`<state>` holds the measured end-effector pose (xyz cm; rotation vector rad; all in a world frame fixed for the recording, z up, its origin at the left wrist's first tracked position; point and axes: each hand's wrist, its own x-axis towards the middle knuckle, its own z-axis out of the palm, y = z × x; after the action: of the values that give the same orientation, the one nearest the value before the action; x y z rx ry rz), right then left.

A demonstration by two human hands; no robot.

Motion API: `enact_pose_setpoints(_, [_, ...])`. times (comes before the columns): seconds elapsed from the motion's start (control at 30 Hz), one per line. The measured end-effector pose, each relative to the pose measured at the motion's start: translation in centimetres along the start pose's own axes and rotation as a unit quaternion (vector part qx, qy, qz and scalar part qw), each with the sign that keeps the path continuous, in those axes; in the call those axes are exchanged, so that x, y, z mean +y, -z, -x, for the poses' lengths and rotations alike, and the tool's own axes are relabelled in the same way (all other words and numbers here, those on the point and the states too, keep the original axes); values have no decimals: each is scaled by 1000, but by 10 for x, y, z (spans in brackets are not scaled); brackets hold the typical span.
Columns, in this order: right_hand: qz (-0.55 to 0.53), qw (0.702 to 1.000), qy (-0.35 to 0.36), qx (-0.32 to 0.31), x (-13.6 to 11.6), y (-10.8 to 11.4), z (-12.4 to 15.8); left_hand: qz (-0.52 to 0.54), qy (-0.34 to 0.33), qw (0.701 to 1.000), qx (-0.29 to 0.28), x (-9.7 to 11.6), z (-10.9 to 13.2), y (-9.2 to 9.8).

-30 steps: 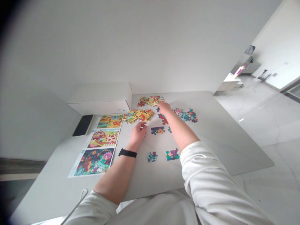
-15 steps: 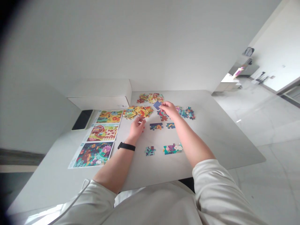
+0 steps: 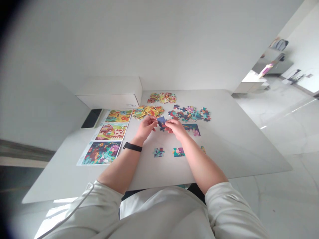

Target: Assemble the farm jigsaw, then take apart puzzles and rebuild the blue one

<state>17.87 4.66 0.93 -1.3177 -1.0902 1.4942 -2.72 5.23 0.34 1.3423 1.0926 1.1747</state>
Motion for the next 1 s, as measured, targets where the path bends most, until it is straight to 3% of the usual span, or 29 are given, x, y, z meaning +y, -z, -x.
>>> enact_pose_setpoints(0.13, [32, 999, 40, 15, 3, 1, 0, -1, -6, 1000, 8, 3, -1, 1])
enact_pose_setpoints(0.27, [46, 997, 67, -18, 1, 3, 5, -4, -26, 1000, 14, 5, -1, 1])
enact_pose_setpoints(0.47, [65, 993, 101, -9, 4, 2, 5, -75, -63, 995, 11, 10, 5, 2])
enact_pose_setpoints(0.7, [73, 991, 112, 2, 4, 0, 3, -237, -228, 944, -14, 14, 10, 5])
enact_pose_setpoints(0.83, [74, 991, 111, -2, 4, 2, 3, -262, -232, 937, -18, 10, 8, 11])
enact_pose_setpoints(1.0, [80, 991, 107, 8, 8, 5, -1, -277, -237, 929, -62, 10, 9, 13])
